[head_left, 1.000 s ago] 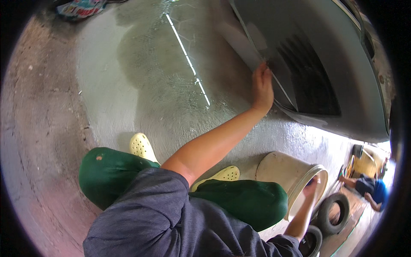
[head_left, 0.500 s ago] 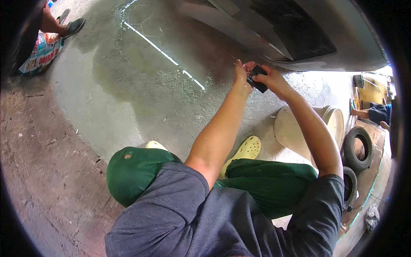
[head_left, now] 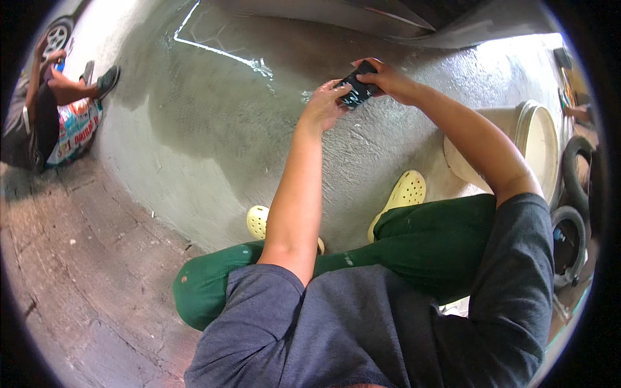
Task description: The person scrubs the lower front bumper of a car using a small abrasive pad, repeatedly dipping it into a bucket of water. They work along the bumper's edge and lower surface, occasionally switching hands and adjusting their position while seated on the floor.
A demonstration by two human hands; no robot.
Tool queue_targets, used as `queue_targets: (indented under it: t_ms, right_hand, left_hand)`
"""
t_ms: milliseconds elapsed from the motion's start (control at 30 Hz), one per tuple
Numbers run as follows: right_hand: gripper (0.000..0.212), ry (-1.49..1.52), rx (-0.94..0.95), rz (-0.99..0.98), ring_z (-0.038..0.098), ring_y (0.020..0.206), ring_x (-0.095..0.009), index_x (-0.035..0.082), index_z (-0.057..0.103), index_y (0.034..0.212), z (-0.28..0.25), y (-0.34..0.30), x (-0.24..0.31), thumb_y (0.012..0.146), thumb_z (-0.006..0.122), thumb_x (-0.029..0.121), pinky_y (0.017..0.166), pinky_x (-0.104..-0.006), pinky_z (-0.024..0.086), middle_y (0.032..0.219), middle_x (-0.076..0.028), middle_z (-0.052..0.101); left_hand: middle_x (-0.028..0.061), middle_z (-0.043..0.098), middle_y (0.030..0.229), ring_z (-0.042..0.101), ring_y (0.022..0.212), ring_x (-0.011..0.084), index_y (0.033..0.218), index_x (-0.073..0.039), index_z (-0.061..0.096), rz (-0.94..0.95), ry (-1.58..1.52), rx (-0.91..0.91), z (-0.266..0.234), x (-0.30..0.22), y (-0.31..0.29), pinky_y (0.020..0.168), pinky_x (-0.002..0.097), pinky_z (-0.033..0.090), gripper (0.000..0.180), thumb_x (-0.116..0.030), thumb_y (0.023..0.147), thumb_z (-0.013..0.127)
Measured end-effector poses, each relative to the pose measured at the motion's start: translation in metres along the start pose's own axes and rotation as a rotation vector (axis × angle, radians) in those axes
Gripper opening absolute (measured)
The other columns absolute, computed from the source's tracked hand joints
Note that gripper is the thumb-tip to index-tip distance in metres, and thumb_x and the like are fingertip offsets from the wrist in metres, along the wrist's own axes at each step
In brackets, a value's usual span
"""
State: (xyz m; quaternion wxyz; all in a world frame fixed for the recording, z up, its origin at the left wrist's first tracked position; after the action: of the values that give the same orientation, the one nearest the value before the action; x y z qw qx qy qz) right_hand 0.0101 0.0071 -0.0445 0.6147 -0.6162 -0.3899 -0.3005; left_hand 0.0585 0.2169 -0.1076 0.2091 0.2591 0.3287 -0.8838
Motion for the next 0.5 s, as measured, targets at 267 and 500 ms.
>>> queue_targets:
  t_ms: [267,500]
  right_hand:
    - [0.085,-0.223,-0.126,0.218,0.060,0.115,-0.023,0.009,0.029,0.163,-0.013,-0.001,-0.002,0.100,0.063,0.055,0.089,-0.0389,0.056,0.139,-0.012,0.057]
    - [0.062,-0.478,-0.187,-0.173,0.059,0.125,-0.032,0.011,0.053,0.147,-0.041,-0.011,-0.022,0.095,0.066,0.043,0.100,-0.0485,0.050,0.132,-0.017,0.065]
  left_hand:
    - [0.0167,0.059,0.133,0.064,0.115,0.0332,0.137,-0.006,0.048,0.110,-0.236,-0.211,0.017,0.010,0.004,0.093,0.0576,0.056,0.042,-0.012,0.101,0.067]
    - [0.0171,0.064,0.126,0.067,0.113,0.0316,0.140,-0.003,0.049,0.139,-0.060,-0.118,0.001,0.011,0.019,0.096,0.0519,0.058,0.045,-0.003,0.098,0.063]
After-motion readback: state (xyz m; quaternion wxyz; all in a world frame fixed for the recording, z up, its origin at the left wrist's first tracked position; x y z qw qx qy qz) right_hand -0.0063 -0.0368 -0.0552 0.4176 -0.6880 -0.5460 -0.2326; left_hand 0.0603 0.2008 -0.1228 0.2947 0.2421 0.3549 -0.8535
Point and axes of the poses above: each hand's wrist, its own y-axis towards the middle knuckle, its own z-axis out of the palm, x = y × z, the point moved 1 cm from there along y, towards the middle knuckle
